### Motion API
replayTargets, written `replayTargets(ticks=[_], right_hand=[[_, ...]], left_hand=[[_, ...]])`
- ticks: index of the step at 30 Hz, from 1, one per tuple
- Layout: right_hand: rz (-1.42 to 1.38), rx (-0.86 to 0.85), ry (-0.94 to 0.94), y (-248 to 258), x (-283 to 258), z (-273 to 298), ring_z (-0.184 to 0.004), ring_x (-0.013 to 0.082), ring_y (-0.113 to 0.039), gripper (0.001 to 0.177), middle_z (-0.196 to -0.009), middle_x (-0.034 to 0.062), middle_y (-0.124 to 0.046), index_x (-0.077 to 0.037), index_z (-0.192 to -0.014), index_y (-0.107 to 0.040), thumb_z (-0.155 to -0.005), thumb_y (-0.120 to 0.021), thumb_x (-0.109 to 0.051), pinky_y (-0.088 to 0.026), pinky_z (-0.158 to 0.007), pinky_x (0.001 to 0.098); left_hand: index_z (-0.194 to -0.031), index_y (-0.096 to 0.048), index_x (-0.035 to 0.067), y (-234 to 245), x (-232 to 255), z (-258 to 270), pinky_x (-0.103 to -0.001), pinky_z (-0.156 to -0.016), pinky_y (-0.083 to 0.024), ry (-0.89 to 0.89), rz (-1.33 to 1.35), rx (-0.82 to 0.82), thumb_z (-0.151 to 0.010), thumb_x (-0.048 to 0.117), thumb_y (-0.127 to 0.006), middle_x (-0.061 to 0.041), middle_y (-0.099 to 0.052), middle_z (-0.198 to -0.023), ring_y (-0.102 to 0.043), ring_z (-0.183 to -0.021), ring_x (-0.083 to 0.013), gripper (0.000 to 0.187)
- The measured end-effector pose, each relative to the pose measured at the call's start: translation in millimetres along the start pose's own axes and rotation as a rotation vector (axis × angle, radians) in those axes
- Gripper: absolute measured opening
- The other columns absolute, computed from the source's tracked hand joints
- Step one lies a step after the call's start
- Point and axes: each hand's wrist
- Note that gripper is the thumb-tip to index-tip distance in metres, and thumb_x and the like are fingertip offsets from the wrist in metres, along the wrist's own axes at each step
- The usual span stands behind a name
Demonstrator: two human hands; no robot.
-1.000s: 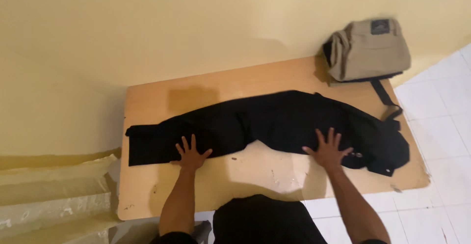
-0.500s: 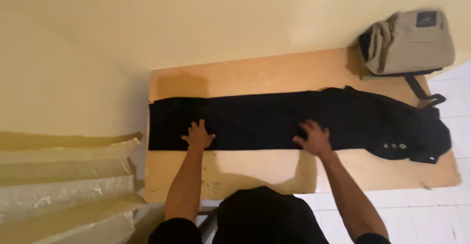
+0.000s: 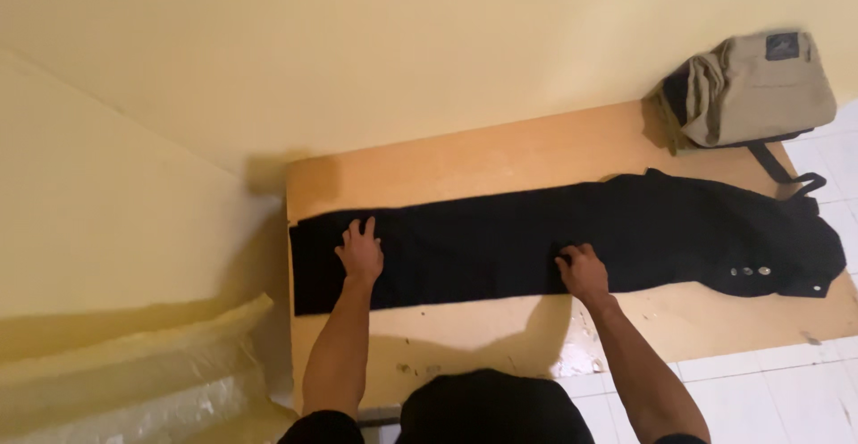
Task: The person folds a pair of dark trousers, a pair of beige trousers, and a black jacket on a wooden table. Each item is laid flat, folded in half lengthwise, then folded into smaller rectangles and stacked.
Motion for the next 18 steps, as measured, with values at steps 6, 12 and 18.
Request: replayTargets(ticks=[6, 12, 18], right_hand=[[0.218, 0.303, -0.214, -2.6, -22.9, 31.2, -0.122, 0.0334, -0.056, 0.037, -0.126, 0.0162, -0.062, -0.012, -0.113, -0.074, -0.082, -0.079, -0.031, -0.045, -0.097, 0.0557], [-0.544, 0.685, -0.955, 4.6, 14.4, 32.3, -0.093, 0.0312, -0.061, 0.046, -0.106, 0.0198, -0.064, 0.005, -0.114, -0.068, -0.083, -0.085, -0.025, -0.052, -0.077, 0.0461], [-1.187, 0.598, -0.851, 5.1, 38.3, 9.2, -0.055, 0.0180, -0.057, 0.027, -0.073, 0.0104, -0.063, 0.004, -0.108, -0.065, -0.094, -0.073, -0.018, -0.042, -0.047, 0.0325]], left_hand=[[-0.137, -0.057, 0.020, 4.1, -7.5, -50.8, -0.071, -0.099, -0.037, -0.046, -0.086, -0.105, -0.094, 0.024, -0.068, -0.009, -0.045, -0.149, -0.036, -0.142, -0.0324, 0.045], [-0.118, -0.066, 0.015, 13.4, -9.7, -68.5, -0.070, -0.098, -0.041, -0.233, -0.063, -0.337, -0.099, 0.028, -0.066, -0.010, -0.063, -0.129, -0.053, -0.132, -0.0339, 0.023], [-0.121, -0.063, 0.015, 31.3, 50.2, -38.3, -0.057, -0.092, -0.048, -0.219, 0.189, -0.245, -0.088, 0.028, -0.072, -0.014, -0.062, -0.123, -0.061, -0.114, -0.0369, 0.037]])
Point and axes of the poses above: each hand's wrist, its own z-axis away from the middle knuckle, its own y-axis out of the back of the hand, x = y × z
